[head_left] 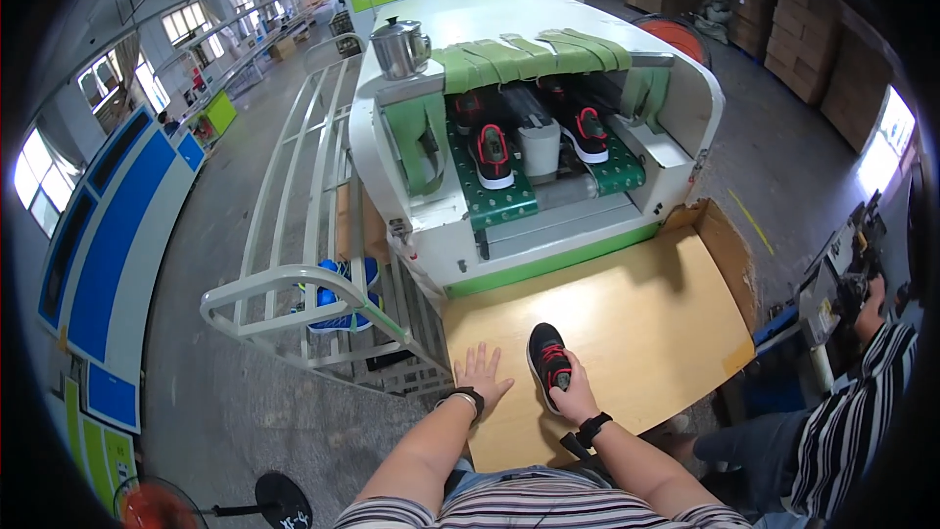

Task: The person is loading finished shoes into a shoe-setting or heat-treatment machine in an assembly line.

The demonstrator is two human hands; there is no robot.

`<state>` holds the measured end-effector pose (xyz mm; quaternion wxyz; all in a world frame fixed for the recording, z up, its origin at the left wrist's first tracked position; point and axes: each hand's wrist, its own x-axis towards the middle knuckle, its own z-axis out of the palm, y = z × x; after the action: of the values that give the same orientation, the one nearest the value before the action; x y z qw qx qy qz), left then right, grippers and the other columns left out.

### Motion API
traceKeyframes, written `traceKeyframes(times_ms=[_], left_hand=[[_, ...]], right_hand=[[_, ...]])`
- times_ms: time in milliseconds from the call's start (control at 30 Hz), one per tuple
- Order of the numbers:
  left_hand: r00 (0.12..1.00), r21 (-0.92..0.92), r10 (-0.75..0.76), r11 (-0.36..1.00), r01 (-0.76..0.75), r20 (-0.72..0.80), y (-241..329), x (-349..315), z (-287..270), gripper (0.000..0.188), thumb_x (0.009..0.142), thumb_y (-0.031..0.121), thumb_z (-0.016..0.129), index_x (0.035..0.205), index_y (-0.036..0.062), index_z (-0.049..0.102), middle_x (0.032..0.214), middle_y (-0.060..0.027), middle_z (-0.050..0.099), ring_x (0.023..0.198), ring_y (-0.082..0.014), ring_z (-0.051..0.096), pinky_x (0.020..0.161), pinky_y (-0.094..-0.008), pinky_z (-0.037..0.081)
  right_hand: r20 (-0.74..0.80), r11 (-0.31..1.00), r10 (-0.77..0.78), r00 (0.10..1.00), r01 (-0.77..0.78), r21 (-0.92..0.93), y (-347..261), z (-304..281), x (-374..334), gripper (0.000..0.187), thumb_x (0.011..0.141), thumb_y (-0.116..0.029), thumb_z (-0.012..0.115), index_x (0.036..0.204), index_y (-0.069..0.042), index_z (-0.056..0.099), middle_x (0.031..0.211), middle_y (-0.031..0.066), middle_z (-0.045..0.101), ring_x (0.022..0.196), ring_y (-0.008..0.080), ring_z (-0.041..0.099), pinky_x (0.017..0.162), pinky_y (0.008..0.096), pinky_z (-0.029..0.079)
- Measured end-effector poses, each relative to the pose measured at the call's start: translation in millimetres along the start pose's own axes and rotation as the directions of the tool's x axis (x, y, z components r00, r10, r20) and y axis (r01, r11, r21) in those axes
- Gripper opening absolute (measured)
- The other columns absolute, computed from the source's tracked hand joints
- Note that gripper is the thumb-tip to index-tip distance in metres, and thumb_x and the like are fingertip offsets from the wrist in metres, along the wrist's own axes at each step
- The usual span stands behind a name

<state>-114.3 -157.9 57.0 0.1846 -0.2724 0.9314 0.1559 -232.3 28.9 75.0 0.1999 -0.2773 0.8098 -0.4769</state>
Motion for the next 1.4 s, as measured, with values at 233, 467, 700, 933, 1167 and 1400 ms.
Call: traceKeyframes(times_ms=[233,467,700,933,1167,1400], left_hand=[[1.000,-0.024,-0.019,1.000,0.019,-0.017,-8,2,10,0.084,0.089,0.060,0.044,0.154,0.0194,0.010,0.160,-0.0153,-0.002,0.147,-0.0351,-0.004,0.114,-0.0570,0.002],[0.998,-0.026,-0.014,1.000,0.016,0.065,-6,4,0,0.088,0.087,0.062,0.043,0.154,0.0177,0.005,0.159,-0.0158,-0.007,0.146,-0.0360,-0.007,0.114,-0.0580,0.001],[0.998,-0.044,-0.022,0.999,0.025,0.059,-11,6,9,0.091,0.085,0.064,0.045,0.154,0.0180,0.007,0.159,-0.0165,-0.006,0.146,-0.0372,-0.005,0.113,-0.0593,0.003],[0.997,0.012,-0.020,1.000,0.019,0.077,-1,1,-2,0.085,0.090,0.059,0.041,0.154,0.0163,0.005,0.159,-0.0170,-0.005,0.146,-0.0361,-0.004,0.114,-0.0580,0.002],[1.000,0.065,0.004,0.998,-0.004,0.002,-18,13,28,0.091,0.087,0.066,0.044,0.154,0.0188,0.005,0.159,-0.0170,-0.002,0.146,-0.0387,0.001,0.111,-0.0635,0.011],[0.975,-0.113,-0.079,0.988,0.104,0.208,-3,23,6,0.110,0.074,0.064,0.061,0.154,0.0206,-0.002,0.158,-0.0196,-0.011,0.145,-0.0422,-0.005,0.110,-0.0644,0.011]], right_hand=[[-0.025,0.998,-0.037,0.999,0.038,0.044,5,3,0,0.073,0.069,-0.015,0.061,0.137,-0.002,0.039,0.123,0.0285,0.052,0.116,0.0419,0.051,0.103,0.0426,0.039],[-0.062,1.000,-0.013,0.998,0.013,-0.011,-1,2,-6,0.073,0.070,-0.016,0.062,0.139,-0.004,0.038,0.128,0.0268,0.051,0.119,0.0406,0.049,0.104,0.0421,0.039],[-0.044,0.999,0.032,0.999,-0.030,0.026,-2,4,-7,0.073,0.070,-0.016,0.061,0.139,-0.005,0.038,0.127,0.0276,0.051,0.119,0.0409,0.049,0.103,0.0423,0.039],[-0.065,1.000,-0.009,0.998,0.010,0.018,2,1,-8,0.073,0.071,-0.015,0.060,0.139,-0.004,0.037,0.127,0.0279,0.050,0.118,0.0422,0.049,0.103,0.0428,0.039],[-0.052,1.000,0.014,0.999,-0.013,0.019,0,-1,-5,0.073,0.071,-0.015,0.061,0.139,-0.004,0.037,0.125,0.0274,0.051,0.117,0.0421,0.050,0.102,0.0433,0.040],[-0.152,0.965,-0.117,0.982,0.076,-0.249,1,-9,12,0.078,0.076,-0.031,0.068,0.141,-0.004,0.035,0.140,0.0230,0.039,0.130,0.0414,0.036,0.110,0.0506,0.027]])
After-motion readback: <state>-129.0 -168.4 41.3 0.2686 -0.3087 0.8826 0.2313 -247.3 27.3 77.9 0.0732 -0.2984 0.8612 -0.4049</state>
